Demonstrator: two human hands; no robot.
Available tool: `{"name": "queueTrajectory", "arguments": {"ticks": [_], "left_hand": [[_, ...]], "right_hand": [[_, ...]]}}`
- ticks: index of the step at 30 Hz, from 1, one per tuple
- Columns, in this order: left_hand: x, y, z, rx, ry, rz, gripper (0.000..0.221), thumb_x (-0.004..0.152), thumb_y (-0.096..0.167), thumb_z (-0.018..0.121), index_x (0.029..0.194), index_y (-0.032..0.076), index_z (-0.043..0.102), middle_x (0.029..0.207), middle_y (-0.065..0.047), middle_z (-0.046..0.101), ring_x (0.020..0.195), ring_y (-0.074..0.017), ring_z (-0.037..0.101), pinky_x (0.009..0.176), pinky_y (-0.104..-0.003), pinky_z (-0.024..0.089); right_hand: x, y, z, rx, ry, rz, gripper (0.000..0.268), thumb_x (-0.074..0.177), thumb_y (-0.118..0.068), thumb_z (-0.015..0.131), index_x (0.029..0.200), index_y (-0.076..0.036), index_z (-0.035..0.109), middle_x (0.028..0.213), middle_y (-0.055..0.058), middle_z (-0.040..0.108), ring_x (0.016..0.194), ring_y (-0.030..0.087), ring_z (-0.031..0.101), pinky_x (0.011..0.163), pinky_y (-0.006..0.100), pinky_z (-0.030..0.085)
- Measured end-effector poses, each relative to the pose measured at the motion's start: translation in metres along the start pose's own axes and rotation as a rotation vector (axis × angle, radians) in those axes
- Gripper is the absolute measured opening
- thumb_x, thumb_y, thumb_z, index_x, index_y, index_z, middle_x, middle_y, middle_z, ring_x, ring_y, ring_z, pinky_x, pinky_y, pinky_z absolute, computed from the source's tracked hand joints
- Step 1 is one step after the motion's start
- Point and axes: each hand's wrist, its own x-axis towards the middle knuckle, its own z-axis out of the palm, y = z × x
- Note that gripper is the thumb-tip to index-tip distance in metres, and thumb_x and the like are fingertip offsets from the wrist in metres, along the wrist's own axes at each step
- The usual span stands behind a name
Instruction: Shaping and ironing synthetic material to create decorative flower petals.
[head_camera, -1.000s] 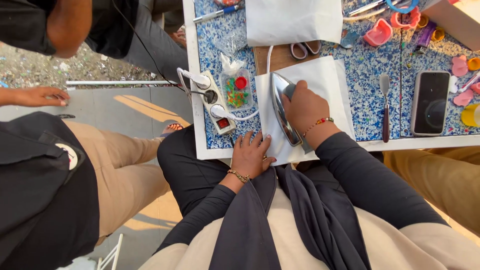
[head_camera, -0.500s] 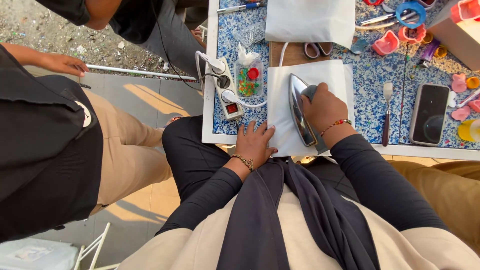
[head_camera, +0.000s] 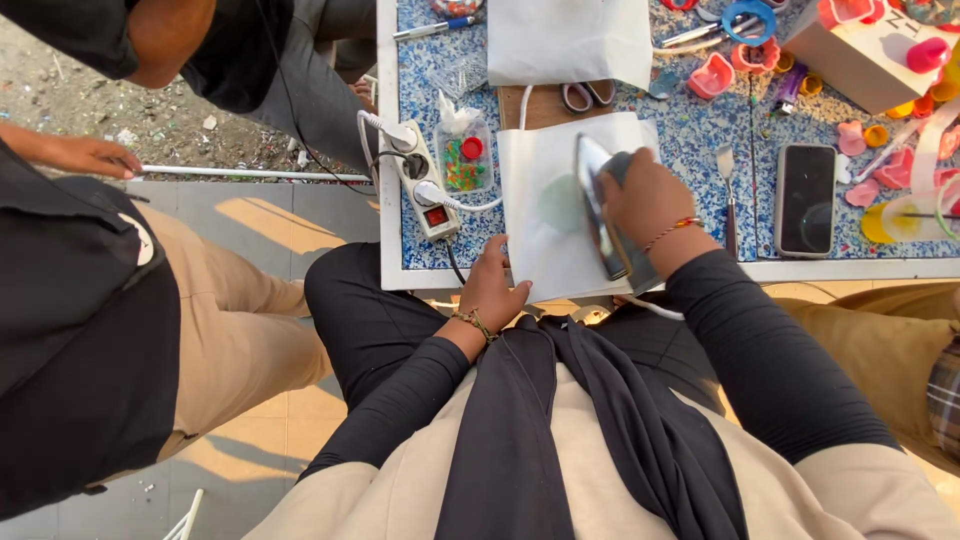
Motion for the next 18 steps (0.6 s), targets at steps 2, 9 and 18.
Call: {"name": "queueTrajectory", "arguments": {"ticks": [2, 9, 18], "left_hand": [[0.010, -0.005, 0.005, -0.105, -0.024, -0.123, 0.080, 0.078, 0.017, 0.082, 0.142, 0.004, 0.037, 0.105, -0.016, 0.066, 0.096, -0.0331, 0.067, 0.084, -0.043, 0.054], [0.008, -0.042, 0.026, -0.068, -0.138, -0.241, 0.059, 0.088, 0.018, 0.079, 0.133, 0.003, 0.043, 0.084, -0.012, 0.067, 0.078, -0.0303, 0.069, 0.070, -0.043, 0.055], [0.045, 0.024, -0.021, 0.757, 0.036, 0.267, 0.066, 0.088, 0.008, 0.061, 0.152, 0.013, 0.046, 0.100, -0.009, 0.059, 0.093, -0.0285, 0.059, 0.083, -0.041, 0.047]], "right_hand": [[0.001, -0.011, 0.021, 0.007, -0.014, -0.043, 0.049, 0.098, -0.044, 0.065, 0.108, 0.002, 0.054, 0.091, 0.027, 0.072, 0.081, 0.046, 0.071, 0.072, 0.053, 0.057], [-0.007, -0.050, 0.032, 0.063, -0.110, -0.016, 0.045, 0.099, -0.041, 0.062, 0.109, 0.002, 0.052, 0.086, 0.024, 0.072, 0.073, 0.041, 0.073, 0.065, 0.049, 0.059], [-0.006, -0.053, 0.029, 0.095, -0.091, 0.027, 0.043, 0.100, -0.039, 0.061, 0.109, 0.001, 0.050, 0.087, 0.025, 0.073, 0.076, 0.043, 0.072, 0.066, 0.051, 0.057]]}}
